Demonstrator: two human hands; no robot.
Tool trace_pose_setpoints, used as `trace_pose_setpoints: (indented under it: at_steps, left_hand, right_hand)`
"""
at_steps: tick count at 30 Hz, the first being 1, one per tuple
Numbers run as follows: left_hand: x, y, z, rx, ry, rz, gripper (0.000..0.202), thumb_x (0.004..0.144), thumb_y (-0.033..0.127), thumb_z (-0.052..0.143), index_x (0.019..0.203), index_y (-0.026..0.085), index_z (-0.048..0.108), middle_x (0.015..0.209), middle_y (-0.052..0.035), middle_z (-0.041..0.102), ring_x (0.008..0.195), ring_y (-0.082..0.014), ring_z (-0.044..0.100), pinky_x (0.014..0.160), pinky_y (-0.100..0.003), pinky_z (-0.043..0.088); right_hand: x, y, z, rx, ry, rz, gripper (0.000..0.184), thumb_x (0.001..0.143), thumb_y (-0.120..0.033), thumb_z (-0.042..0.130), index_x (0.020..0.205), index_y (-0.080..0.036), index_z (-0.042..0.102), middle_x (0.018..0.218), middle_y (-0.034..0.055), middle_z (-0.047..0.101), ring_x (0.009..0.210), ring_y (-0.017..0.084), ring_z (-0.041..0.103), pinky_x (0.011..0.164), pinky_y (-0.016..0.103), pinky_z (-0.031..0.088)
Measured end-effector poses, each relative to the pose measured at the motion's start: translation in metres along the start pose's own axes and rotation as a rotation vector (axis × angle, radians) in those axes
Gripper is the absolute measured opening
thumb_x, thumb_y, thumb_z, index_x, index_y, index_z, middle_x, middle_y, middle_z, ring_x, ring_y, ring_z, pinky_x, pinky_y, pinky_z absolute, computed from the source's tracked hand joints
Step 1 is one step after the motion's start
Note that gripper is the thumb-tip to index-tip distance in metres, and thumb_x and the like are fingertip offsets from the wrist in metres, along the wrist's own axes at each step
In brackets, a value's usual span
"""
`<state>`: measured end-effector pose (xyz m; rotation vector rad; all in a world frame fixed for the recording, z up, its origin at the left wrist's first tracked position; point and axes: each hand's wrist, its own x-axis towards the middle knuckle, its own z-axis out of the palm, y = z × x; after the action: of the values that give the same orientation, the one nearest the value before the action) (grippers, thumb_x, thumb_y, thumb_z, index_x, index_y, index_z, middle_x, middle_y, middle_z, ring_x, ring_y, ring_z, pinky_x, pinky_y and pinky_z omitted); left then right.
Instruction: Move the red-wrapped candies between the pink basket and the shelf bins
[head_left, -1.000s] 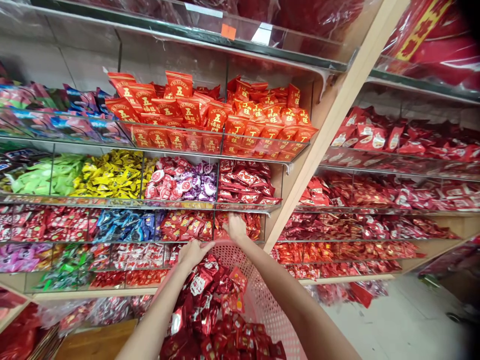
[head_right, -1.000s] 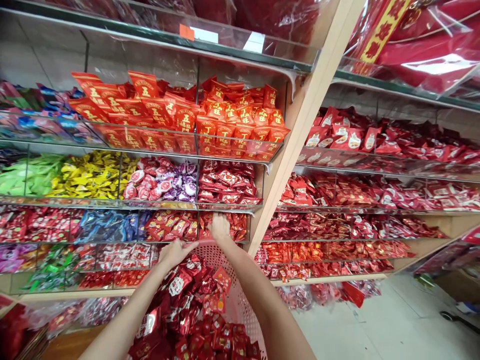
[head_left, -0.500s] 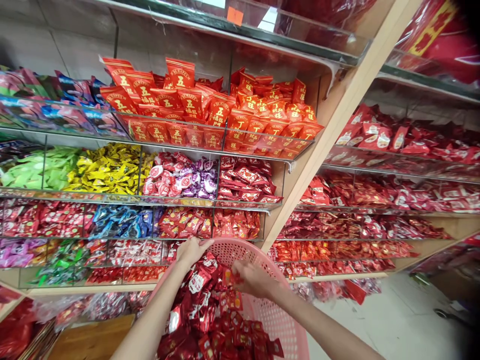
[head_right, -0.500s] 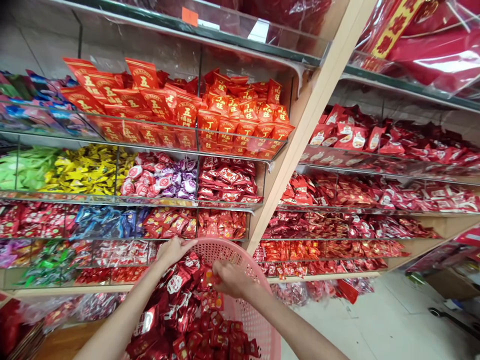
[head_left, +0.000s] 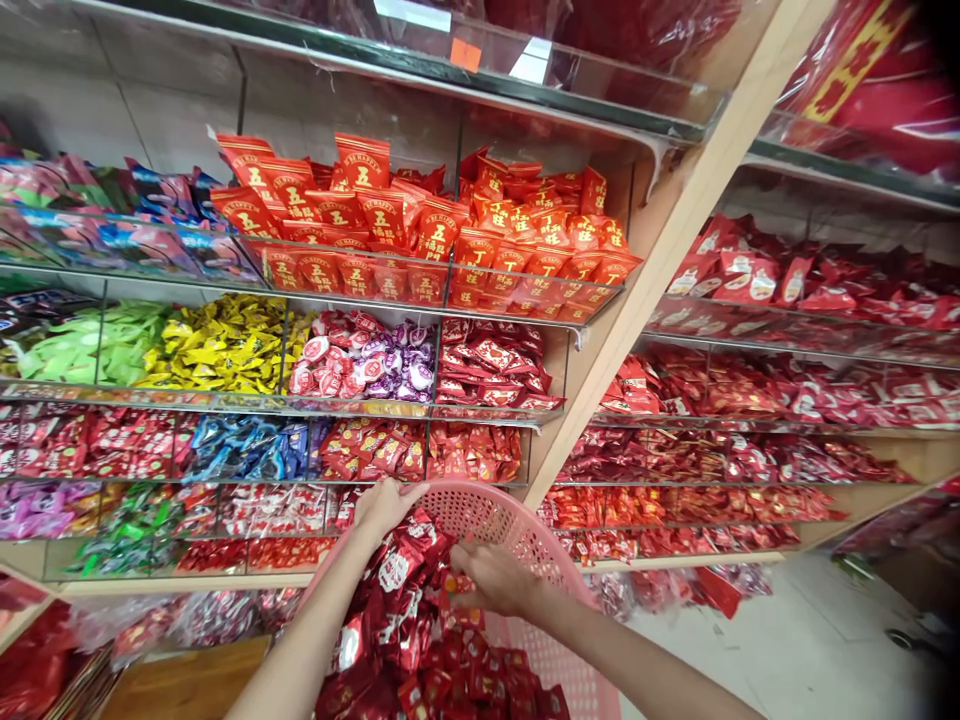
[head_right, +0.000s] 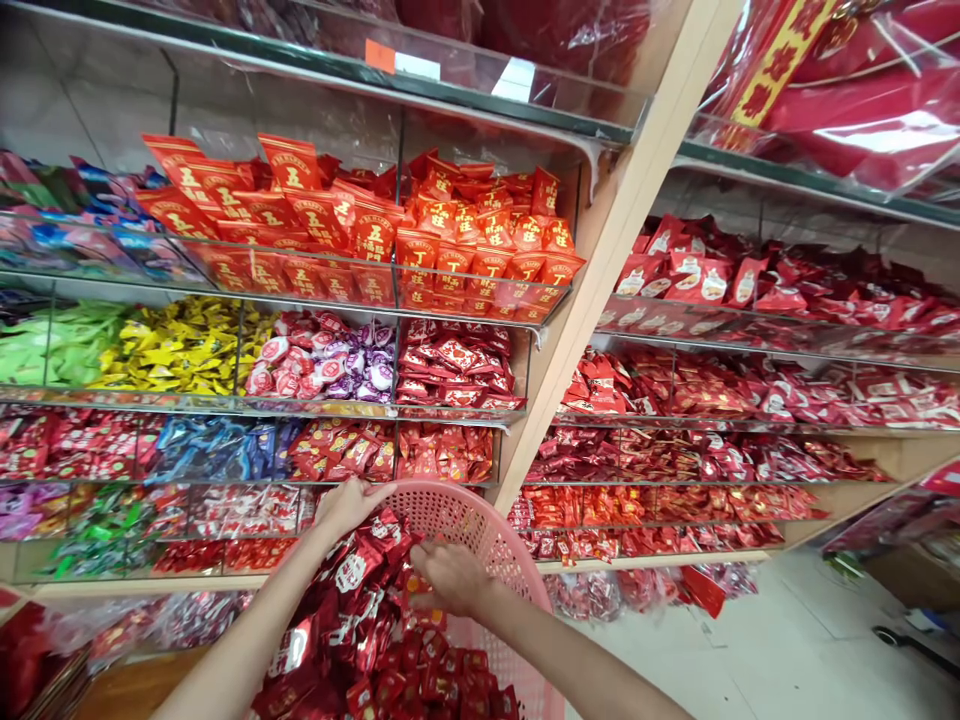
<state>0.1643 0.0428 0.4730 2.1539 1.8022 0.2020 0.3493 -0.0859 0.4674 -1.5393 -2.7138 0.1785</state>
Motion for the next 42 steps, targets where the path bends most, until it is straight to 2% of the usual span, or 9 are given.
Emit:
trace_pose_setpoints:
  at_steps: [6, 11, 17, 20, 25, 31, 36, 39, 42]
  left_hand:
    - [-0.003, 0.004, -0.004, -0.006, -0.017, -0.018, 0.076, 0.065, 0.079, 0.021, 0.075, 0.018, 0.066, 0.084, -0.0145, 0.068, 0.084, -0.0285, 0.063, 0.068, -0.032, 0.044]
    - [-0.005, 0.005, -0.005, 0.014, 0.002, -0.013, 0.076, 0.065, 0.079, 0.020, 0.074, 0.018, 0.065, 0.081, -0.0142, 0.068, 0.083, -0.0300, 0.063, 0.068, -0.034, 0.044]
    - [-0.005, 0.005, -0.005, 0.016, 0.016, -0.013, 0.075, 0.066, 0.079, 0.021, 0.074, 0.019, 0.065, 0.081, -0.0136, 0.068, 0.082, -0.0295, 0.063, 0.067, -0.034, 0.044]
    - [-0.006, 0.006, -0.005, 0.018, 0.012, -0.020, 0.077, 0.066, 0.079, 0.020, 0.075, 0.018, 0.065, 0.081, -0.0146, 0.068, 0.082, -0.0294, 0.063, 0.067, -0.034, 0.044]
    - [-0.005, 0.006, -0.005, 0.016, 0.003, -0.018, 0.075, 0.065, 0.079, 0.021, 0.073, 0.019, 0.065, 0.081, -0.0140, 0.068, 0.081, -0.0303, 0.063, 0.066, -0.035, 0.045]
    - [-0.004, 0.005, -0.005, 0.011, 0.002, -0.017, 0.077, 0.064, 0.080, 0.019, 0.072, 0.019, 0.065, 0.080, -0.0135, 0.068, 0.082, -0.0311, 0.063, 0.067, -0.036, 0.044]
    - [-0.004, 0.005, -0.005, 0.009, 0.009, -0.030, 0.076, 0.063, 0.081, 0.023, 0.077, 0.019, 0.065, 0.083, -0.0142, 0.068, 0.083, -0.0298, 0.062, 0.069, -0.035, 0.044]
    - [-0.003, 0.005, -0.003, 0.005, 0.013, -0.026, 0.074, 0.064, 0.080, 0.024, 0.075, 0.019, 0.066, 0.082, -0.0141, 0.068, 0.085, -0.0299, 0.062, 0.070, -0.035, 0.044]
    - [-0.002, 0.003, -0.001, 0.005, 0.016, -0.029, 0.074, 0.064, 0.079, 0.025, 0.076, 0.019, 0.066, 0.084, -0.0143, 0.068, 0.085, -0.0297, 0.062, 0.070, -0.034, 0.044]
  right_hand:
    - [0.046, 0.030, -0.042, 0.088, 0.260, 0.479, 0.019, 0.086, -0.037, 0.042, 0.091, -0.019, 0.047, 0.087, 0.0059, 0.062, 0.078, 0.017, 0.059, 0.061, 0.024, 0.036]
    - [0.096, 0.043, -0.052, 0.055, 0.252, 0.718, 0.045, 0.078, -0.045, 0.052, 0.108, -0.012, 0.045, 0.093, 0.0152, 0.062, 0.093, 0.027, 0.058, 0.070, 0.031, 0.041]
    - [0.134, 0.046, -0.037, 0.087, 0.130, 0.840, 0.059, 0.068, -0.040, 0.064, 0.114, -0.008, 0.044, 0.102, 0.0188, 0.060, 0.099, 0.028, 0.057, 0.079, 0.034, 0.044]
    - [0.139, 0.048, -0.035, 0.129, 0.114, 0.861, 0.060, 0.064, -0.033, 0.067, 0.114, -0.009, 0.044, 0.105, 0.0194, 0.060, 0.101, 0.027, 0.056, 0.080, 0.033, 0.043]
    - [0.133, 0.054, -0.047, 0.288, 0.145, 0.913, 0.060, 0.064, -0.039, 0.063, 0.113, -0.010, 0.044, 0.104, 0.0179, 0.061, 0.097, 0.027, 0.058, 0.074, 0.033, 0.044]
    - [0.115, 0.064, -0.063, 0.391, 0.192, 0.828, 0.047, 0.065, -0.048, 0.056, 0.095, -0.013, 0.051, 0.089, 0.0127, 0.062, 0.082, 0.023, 0.060, 0.059, 0.027, 0.039]
    - [0.073, 0.059, -0.063, 0.501, 0.293, 0.471, 0.035, 0.065, -0.046, 0.057, 0.082, -0.018, 0.045, 0.067, -0.0027, 0.053, 0.058, 0.010, 0.048, 0.050, 0.021, 0.031]
    - [0.040, 0.053, -0.055, 0.497, 0.219, 0.302, 0.032, 0.066, -0.043, 0.059, 0.080, -0.020, 0.042, 0.063, -0.0063, 0.047, 0.056, 0.009, 0.042, 0.050, 0.020, 0.028]
    - [0.014, 0.049, -0.035, 0.397, 0.067, 0.277, 0.029, 0.065, -0.037, 0.060, 0.081, -0.019, 0.043, 0.066, -0.0039, 0.050, 0.059, 0.010, 0.045, 0.051, 0.021, 0.029]
